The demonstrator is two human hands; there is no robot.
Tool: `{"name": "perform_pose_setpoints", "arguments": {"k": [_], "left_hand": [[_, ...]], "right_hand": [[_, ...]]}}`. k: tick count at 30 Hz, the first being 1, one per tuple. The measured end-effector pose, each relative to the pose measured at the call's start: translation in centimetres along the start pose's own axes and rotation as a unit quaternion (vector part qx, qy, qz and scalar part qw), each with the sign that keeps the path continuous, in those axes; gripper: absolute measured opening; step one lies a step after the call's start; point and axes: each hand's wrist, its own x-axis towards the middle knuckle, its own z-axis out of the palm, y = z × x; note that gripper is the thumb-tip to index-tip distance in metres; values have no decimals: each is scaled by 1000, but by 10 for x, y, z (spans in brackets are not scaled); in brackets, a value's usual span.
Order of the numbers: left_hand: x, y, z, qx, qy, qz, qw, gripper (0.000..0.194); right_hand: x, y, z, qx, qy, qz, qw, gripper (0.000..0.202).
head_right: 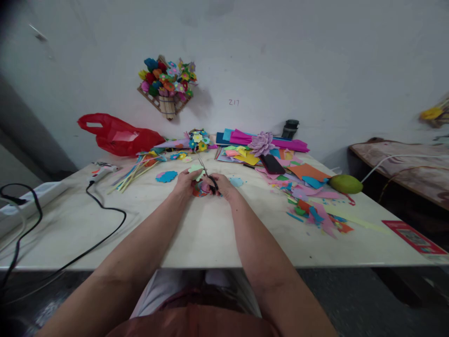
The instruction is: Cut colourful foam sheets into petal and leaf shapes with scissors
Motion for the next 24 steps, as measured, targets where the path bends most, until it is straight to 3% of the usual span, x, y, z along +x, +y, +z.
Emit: {"name": "perform_pose_setpoints", "arguments": {"k": [11, 24], "left_hand": [[-2, 2, 7, 5, 58, 12, 998, 37], [-4, 4, 9, 25, 77, 19, 997, 34]], "right_hand": [[0, -2, 2, -23, 17, 3, 1000, 30], [3, 2, 2, -24, 17, -8, 1000, 29]]}}
